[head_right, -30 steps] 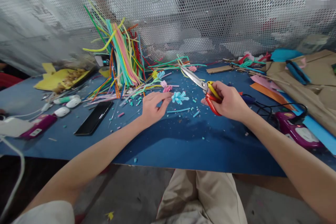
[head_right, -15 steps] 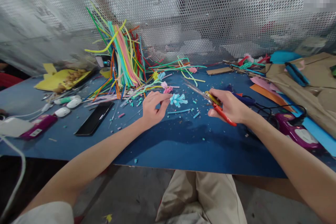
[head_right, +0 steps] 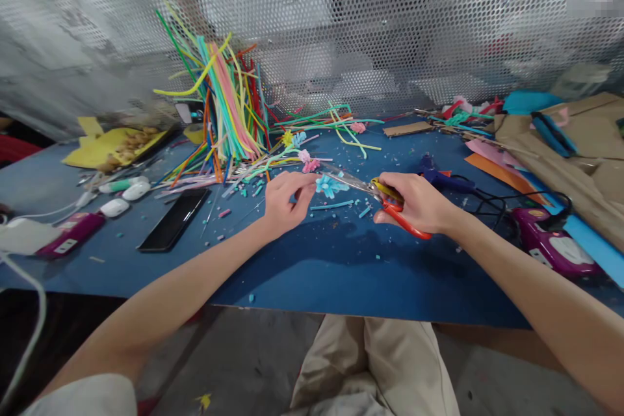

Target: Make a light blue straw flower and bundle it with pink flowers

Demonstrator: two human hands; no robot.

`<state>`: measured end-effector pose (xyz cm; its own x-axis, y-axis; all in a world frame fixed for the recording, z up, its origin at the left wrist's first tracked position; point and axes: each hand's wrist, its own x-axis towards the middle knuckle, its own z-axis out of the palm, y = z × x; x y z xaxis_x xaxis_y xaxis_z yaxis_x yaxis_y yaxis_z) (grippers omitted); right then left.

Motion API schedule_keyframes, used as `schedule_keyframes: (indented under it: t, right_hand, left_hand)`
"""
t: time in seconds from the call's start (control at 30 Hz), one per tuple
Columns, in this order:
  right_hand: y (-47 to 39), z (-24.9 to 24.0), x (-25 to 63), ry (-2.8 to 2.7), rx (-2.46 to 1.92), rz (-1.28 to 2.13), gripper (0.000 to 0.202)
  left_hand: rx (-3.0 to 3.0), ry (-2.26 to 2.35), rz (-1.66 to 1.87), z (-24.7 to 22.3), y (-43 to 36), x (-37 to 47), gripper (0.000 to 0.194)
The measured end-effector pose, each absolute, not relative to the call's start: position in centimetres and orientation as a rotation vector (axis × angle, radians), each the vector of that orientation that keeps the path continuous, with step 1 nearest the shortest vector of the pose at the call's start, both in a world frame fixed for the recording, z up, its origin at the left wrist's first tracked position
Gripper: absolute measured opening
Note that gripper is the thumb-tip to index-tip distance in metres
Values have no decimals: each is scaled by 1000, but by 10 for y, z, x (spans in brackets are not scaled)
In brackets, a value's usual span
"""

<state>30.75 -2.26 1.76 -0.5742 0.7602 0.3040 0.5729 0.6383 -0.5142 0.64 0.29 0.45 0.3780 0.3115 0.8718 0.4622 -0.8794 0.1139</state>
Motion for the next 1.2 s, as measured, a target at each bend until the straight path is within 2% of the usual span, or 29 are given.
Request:
schedule_keyframes:
  t: [0.67,1.2]
  right_hand:
    - [-26,21,306,-2304,-1092,522,54]
    - [-25,11,305,-2247,-1090,408,57]
  left_hand:
    - [-2482,-707,-1515,5,2,6,19]
    - [-2497,-704,-1540,5,2,6,19]
